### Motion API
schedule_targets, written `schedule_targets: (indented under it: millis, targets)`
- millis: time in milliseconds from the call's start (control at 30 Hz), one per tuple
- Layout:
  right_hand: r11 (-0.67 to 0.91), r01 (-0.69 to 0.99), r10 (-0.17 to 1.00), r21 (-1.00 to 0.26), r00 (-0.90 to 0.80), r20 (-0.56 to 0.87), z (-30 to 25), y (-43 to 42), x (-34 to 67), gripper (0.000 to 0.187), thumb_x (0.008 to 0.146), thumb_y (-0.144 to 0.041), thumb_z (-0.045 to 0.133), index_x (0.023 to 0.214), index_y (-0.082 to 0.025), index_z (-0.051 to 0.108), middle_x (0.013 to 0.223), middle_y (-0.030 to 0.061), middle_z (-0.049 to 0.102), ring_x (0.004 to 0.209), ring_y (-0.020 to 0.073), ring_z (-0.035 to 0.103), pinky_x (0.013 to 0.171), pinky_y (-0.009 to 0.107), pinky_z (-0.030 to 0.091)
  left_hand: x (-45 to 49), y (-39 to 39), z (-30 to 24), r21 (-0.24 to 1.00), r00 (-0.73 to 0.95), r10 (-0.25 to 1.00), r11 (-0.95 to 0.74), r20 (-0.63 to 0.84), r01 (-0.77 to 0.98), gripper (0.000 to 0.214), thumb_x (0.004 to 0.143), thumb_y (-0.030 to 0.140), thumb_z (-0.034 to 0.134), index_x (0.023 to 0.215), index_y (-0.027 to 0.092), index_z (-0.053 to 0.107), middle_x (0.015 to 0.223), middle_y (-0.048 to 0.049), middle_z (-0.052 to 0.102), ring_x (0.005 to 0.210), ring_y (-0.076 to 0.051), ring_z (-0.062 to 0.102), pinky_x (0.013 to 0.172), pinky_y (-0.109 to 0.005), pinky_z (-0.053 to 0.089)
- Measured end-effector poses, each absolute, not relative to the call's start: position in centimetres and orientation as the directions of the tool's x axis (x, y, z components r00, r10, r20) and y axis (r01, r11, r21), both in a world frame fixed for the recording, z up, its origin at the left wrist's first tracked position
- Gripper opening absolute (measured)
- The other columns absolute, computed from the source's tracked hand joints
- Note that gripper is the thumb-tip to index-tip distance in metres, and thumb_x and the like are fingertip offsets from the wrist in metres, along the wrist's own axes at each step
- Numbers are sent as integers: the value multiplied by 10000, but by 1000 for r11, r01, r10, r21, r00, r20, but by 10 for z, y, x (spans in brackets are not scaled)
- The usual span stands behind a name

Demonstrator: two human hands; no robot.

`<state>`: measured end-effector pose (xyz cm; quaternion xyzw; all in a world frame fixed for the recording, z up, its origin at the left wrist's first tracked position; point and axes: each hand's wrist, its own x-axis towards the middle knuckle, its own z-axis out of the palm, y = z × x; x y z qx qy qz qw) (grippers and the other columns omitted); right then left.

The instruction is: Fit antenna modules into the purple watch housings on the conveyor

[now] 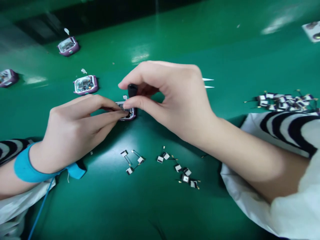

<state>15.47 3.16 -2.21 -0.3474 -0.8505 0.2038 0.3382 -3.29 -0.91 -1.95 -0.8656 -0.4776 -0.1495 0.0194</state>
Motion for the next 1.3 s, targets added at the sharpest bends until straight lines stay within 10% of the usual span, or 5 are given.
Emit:
schedule_targets:
  millis: [800, 1300]
  targets:
    - [892, 451, 291, 16, -604, 742, -33, 23, 144, 32, 772, -202, 579, 776, -170, 582, 656, -16, 646, 578, 59, 581, 499, 161, 456, -38, -12, -22, 5, 581, 775, -601, 250, 799, 245, 868, 216, 381, 751, 194, 595, 843, -5, 612, 729, -142, 577, 573, -236, 421]
    - [874, 486, 353, -28, -593, 723, -35, 16, 144, 74, 784, -172, 538, 715, -159, 560, 612, 1, 604, 547, 79, 537, 469, 201, 405, -38, -11, -22, 8, 567, 790, -585, 233, 811, 259, 873, 231, 387, 762, 181, 615, 826, -2, 613, 701, -126, 579, 535, -210, 396]
